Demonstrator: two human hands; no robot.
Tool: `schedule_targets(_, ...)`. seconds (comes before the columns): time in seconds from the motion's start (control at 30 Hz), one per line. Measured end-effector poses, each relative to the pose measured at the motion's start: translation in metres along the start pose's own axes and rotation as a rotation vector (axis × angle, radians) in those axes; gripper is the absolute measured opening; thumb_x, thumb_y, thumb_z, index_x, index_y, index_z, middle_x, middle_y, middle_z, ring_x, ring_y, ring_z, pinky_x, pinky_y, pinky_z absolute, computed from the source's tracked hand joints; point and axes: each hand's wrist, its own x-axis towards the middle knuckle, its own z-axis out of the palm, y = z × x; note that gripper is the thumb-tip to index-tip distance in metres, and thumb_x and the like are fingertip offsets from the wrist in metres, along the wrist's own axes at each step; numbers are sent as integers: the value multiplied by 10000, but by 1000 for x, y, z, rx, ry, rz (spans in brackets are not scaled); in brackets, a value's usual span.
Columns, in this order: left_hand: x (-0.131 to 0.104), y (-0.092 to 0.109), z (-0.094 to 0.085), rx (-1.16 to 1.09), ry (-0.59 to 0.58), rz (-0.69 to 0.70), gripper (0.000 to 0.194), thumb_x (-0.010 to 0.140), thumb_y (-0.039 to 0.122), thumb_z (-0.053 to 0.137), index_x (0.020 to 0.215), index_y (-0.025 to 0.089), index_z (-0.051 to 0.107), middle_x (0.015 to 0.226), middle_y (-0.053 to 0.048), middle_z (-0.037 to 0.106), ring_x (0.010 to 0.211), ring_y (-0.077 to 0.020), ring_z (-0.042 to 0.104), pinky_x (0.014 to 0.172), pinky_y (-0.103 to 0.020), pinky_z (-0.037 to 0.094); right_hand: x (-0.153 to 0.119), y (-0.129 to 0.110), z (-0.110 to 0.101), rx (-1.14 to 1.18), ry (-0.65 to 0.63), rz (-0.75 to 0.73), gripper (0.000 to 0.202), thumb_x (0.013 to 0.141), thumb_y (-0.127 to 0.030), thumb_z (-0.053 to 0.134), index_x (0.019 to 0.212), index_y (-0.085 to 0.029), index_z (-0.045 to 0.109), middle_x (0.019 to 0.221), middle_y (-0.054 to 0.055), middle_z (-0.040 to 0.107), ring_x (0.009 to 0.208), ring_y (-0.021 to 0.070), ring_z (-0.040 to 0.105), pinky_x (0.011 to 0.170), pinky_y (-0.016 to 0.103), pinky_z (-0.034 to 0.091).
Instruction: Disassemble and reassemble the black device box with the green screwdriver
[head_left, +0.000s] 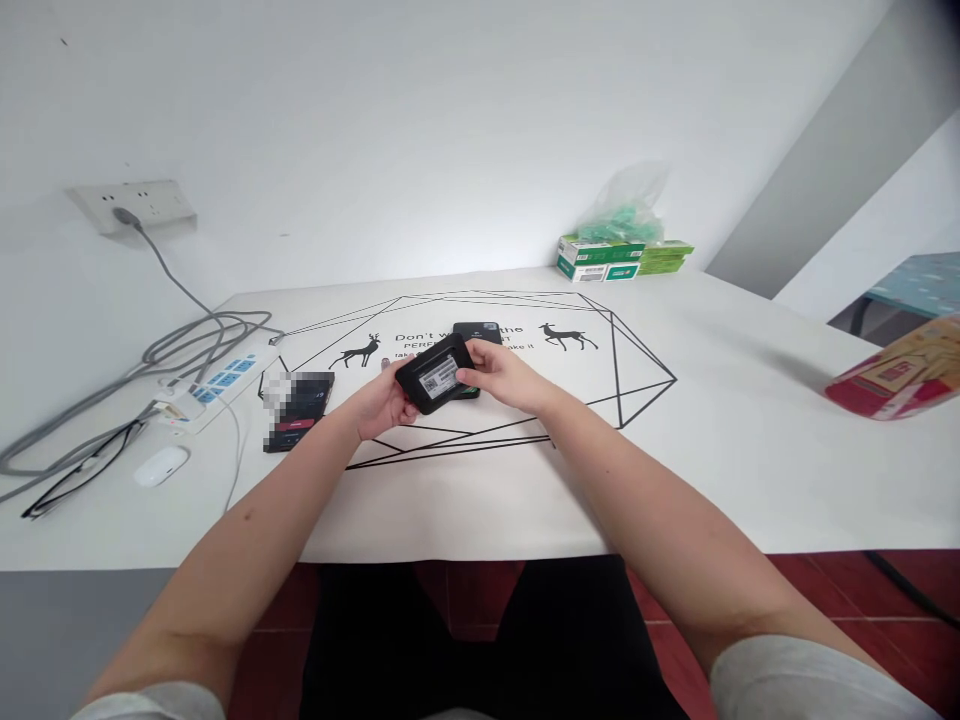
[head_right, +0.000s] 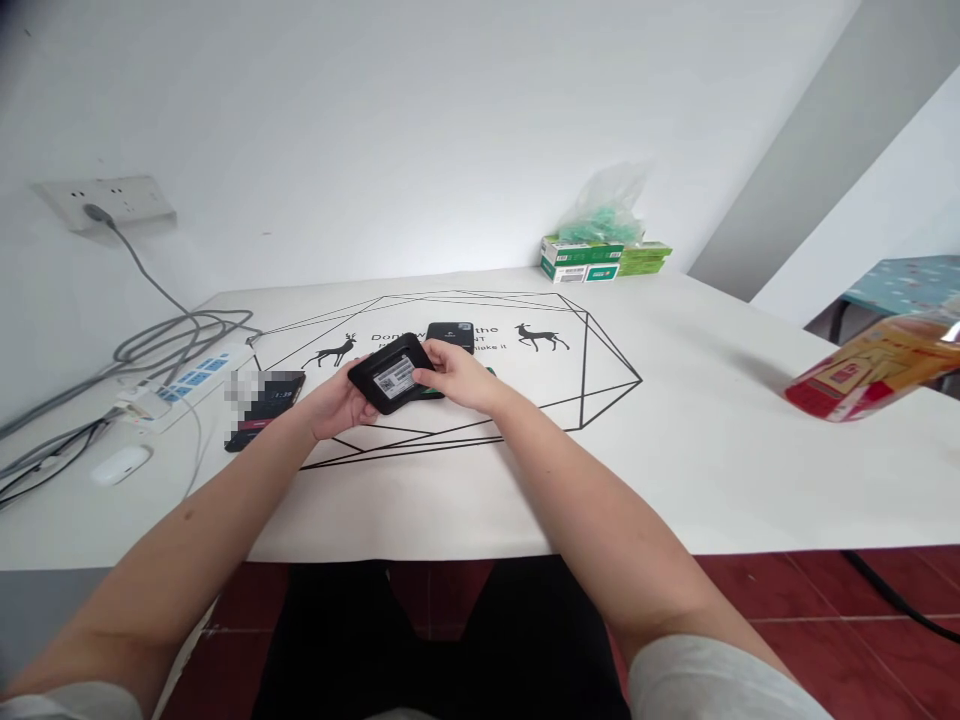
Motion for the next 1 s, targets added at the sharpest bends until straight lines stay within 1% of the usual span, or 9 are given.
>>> schedule_targets(0.13,6,-3,-3,-63,73,92,605,881,786,707,889,183,658,806,-54,646,686,-170,595,602,-288,469,8,14,10,69,262,88,505,677,-510,917,922,-255,556,827,-35,717,742,174,678,623,310,562)
schedule_targets(0.23,11,-10,-2,17,196,262,451,800,517,880,1041,177,708,891,-51,692,807,-183,632,691,-286,492,12,22,15,34,374,137,489,704,-534,870,952,-264,546,831,-20,703,744,194,670,598,326,559)
schedule_targets(0.33,19,-20,3,147,357,415,494,749,278,868,1204,186,700,898,-24,712,820,-174,619,710,-277,466,14,26,20,-205,475,121,363,830,-515,764,991,-250,577,868,7,724,794,212,673,740,389,590)
schedule_targets(0.43,29,-27,7,167,442,451,463,782,250,790,1228,158,702,850,-22,706,786,-176,610,712,-290,466,16,31,21,-490,521,71,258,955,-469,626,1047,-228,630,999,68,750,922,248,683,932,454,570)
schedule_targets(0.53,36,-30,8,193,499,450,433,810,256,748,1227,141,730,849,-32,710,765,-177,602,708,-296,463,20,37,18,-645,534,75,226,985,-403,571,1046,-203,655,1166,146,705,1090,294,662,1066,493,527)
schedule_targets(0.6,39,-31,7,239,510,450,407,825,269,733,1212,148,759,851,-31,709,742,-173,582,694,-295,450,22,42,17,-661,540,98,201,982,-375,564,1007,-197,653,1201,171,673,1119,306,650,1100,505,512)
schedule_targets(0.77,38,-32,3,368,445,464,290,838,250,684,1089,191,817,728,23,616,658,-155,505,676,-291,423,24,48,13,-643,559,147,194,947,-335,581,778,-250,540,1037,136,646,1070,316,630,1091,526,504)
schedule_targets(0.9,36,-30,5,288,429,418,260,811,214,718,1058,174,784,709,29,615,639,-142,515,658,-276,433,22,44,9,-570,585,156,243,913,-324,604,723,-269,463,988,104,617,1077,307,609,1092,521,494)
schedule_targets(1.0,34,-26,7,180,381,392,202,834,326,806,924,160,733,699,-2,652,628,-138,556,624,-264,450,21,38,8,-443,567,173,210,902,-366,619,771,-262,491,943,73,618,977,278,625,961,492,557)
